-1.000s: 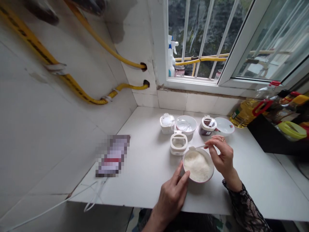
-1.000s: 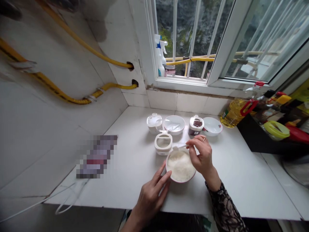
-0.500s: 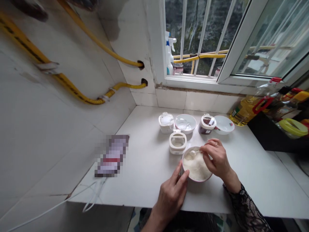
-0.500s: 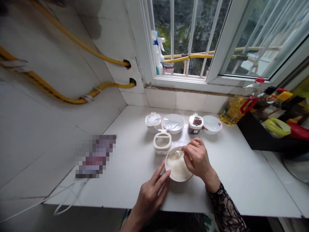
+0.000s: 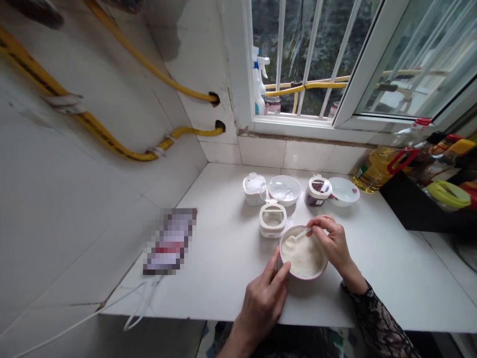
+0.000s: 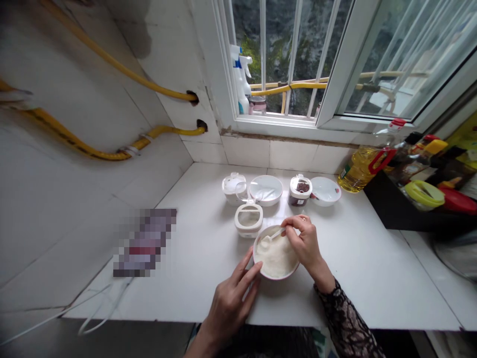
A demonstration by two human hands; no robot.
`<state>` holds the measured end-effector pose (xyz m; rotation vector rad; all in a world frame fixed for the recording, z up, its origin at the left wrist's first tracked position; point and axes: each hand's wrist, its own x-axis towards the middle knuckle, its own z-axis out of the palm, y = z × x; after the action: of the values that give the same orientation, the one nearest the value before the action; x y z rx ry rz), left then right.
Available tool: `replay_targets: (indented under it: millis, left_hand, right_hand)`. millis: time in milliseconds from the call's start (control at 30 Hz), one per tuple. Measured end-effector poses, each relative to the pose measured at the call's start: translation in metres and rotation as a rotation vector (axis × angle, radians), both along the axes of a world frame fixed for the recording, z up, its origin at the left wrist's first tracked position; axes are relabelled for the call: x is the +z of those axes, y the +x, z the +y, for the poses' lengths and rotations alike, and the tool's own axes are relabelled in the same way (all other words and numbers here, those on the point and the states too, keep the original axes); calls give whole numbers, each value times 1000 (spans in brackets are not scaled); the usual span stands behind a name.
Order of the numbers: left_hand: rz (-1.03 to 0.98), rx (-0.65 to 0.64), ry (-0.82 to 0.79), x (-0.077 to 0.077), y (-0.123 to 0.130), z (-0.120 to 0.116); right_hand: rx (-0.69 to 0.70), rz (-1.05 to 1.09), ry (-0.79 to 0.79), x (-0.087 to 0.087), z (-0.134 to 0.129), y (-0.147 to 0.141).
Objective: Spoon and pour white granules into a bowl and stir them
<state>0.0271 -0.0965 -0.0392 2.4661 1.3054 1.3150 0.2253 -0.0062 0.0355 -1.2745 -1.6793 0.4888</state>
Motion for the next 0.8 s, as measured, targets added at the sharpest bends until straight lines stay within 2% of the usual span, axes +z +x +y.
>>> replay_targets:
  millis: [133, 233, 633, 700, 800]
  left_hand:
    - [-6, -3, -11, 1, 0, 0]
    - [-10, 1, -11, 1, 0, 0]
    - [-3, 1, -7, 1, 0, 0]
    - [-6, -5, -8, 1, 0, 0]
    - [-5, -5, 2, 0, 0, 0]
  right_hand:
    - [-44, 240, -210, 4, 2, 5]
    - [-40, 357, -264, 4, 5, 7]
    - [-79, 444, -298, 5, 13, 11]
    - [-65, 472, -260, 8, 14, 6]
    - [-37, 431, -117, 12, 13, -6]
